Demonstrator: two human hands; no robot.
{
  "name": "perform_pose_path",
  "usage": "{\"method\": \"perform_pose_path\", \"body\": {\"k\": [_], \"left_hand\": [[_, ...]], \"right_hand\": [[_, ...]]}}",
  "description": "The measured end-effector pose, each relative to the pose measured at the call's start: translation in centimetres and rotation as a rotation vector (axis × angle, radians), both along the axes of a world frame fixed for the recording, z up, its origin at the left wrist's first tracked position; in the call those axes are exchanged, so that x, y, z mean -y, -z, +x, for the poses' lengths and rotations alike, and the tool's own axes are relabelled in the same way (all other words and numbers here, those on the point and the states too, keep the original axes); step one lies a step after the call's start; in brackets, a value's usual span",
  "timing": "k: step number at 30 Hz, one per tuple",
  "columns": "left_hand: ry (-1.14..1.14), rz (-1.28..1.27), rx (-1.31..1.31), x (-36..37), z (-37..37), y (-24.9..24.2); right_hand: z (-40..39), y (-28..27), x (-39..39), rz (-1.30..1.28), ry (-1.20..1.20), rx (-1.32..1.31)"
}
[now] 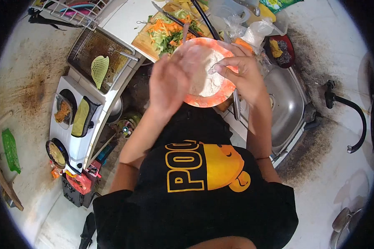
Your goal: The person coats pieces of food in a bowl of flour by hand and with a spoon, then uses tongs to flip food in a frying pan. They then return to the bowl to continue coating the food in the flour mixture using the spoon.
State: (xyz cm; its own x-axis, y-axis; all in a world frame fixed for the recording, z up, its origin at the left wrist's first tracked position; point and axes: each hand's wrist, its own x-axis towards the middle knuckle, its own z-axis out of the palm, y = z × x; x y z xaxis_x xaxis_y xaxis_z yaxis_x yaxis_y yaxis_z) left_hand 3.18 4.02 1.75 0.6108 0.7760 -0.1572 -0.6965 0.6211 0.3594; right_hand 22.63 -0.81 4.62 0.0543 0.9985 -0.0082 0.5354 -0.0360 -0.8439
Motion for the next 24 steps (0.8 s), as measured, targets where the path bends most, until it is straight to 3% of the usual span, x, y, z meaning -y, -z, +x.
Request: {"method": "perform_pose_path", "body": {"k": [2, 5, 24], "left_hand": [[0.12, -0.241, 0.141, 0.3, 1.6, -0.9], [0.194, -0.352, 0.365, 0.3, 2.7, -1.3], [0.185, -0.345, 0.349, 0.2, 1.1, -1.5]], "right_hand": [[-0.3, -0.2, -0.2, 0.028, -0.013, 0.016], [-0.8, -1.6, -0.3, 0.066, -0.038, 0.088], [-1.5, -2.4, 0.4, 0.065, -0.039, 0.04]]}}
